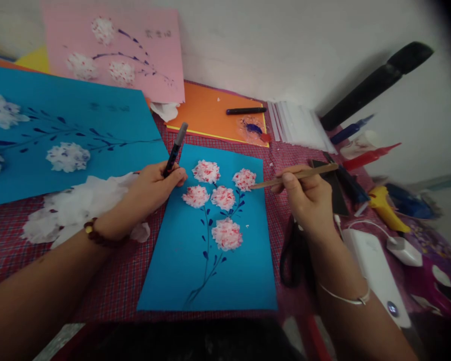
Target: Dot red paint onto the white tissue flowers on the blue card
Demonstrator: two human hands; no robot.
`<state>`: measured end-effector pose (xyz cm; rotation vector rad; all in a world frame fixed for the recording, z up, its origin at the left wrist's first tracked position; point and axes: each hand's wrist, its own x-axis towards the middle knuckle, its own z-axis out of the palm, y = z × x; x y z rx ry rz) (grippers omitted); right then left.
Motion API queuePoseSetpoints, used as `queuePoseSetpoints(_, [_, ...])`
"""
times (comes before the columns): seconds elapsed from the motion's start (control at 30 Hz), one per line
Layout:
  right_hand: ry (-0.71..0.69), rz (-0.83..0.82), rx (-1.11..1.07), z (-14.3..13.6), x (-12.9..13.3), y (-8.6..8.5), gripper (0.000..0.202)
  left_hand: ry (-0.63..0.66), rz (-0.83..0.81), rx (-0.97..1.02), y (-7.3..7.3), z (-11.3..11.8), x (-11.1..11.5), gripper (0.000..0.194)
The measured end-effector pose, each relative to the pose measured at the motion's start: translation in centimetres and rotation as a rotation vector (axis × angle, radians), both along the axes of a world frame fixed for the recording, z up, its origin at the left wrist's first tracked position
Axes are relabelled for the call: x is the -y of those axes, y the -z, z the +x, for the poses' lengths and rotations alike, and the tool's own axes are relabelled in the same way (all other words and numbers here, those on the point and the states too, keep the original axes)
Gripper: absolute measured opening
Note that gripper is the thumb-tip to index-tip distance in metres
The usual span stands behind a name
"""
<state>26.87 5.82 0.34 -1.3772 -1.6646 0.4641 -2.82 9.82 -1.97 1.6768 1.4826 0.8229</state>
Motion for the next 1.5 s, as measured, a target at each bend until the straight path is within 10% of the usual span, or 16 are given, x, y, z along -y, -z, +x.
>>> queuePoseSetpoints(0.37, [0.001,-0.016,0.051,0.5,-0.1,0.5,0.013,-0.012,-0.013,0.022,-0.1,0.1,0.0,0.025])
queuePoseSetpoints(0.57, [0.072,0.021,-0.341,1.4,-0.4,-2.1,0.012,-0.001,-0.015,0.033,-0.2,0.2,-0.2,0.027])
queuePoseSetpoints(0.77, [0.158,-0.018,-0.446,4.2,-6.5,-3.3,0.018,0.058,0.06,-0.038,0.6,0.0,-0.2,0.028])
queuePoseSetpoints(1.13, [0.222,-0.085,-0.219,5.1,-15.2,0.0,0.021,0.119,0.141,-0.081,1.4,-0.4,-0.4,0.029])
queuePoseSetpoints(1.5, [0.156,0.044,-0.409,2.8,-9.9,-2.7,0.021,0.111,0.083,-0.074,0.7,-0.2,-0.2,0.025])
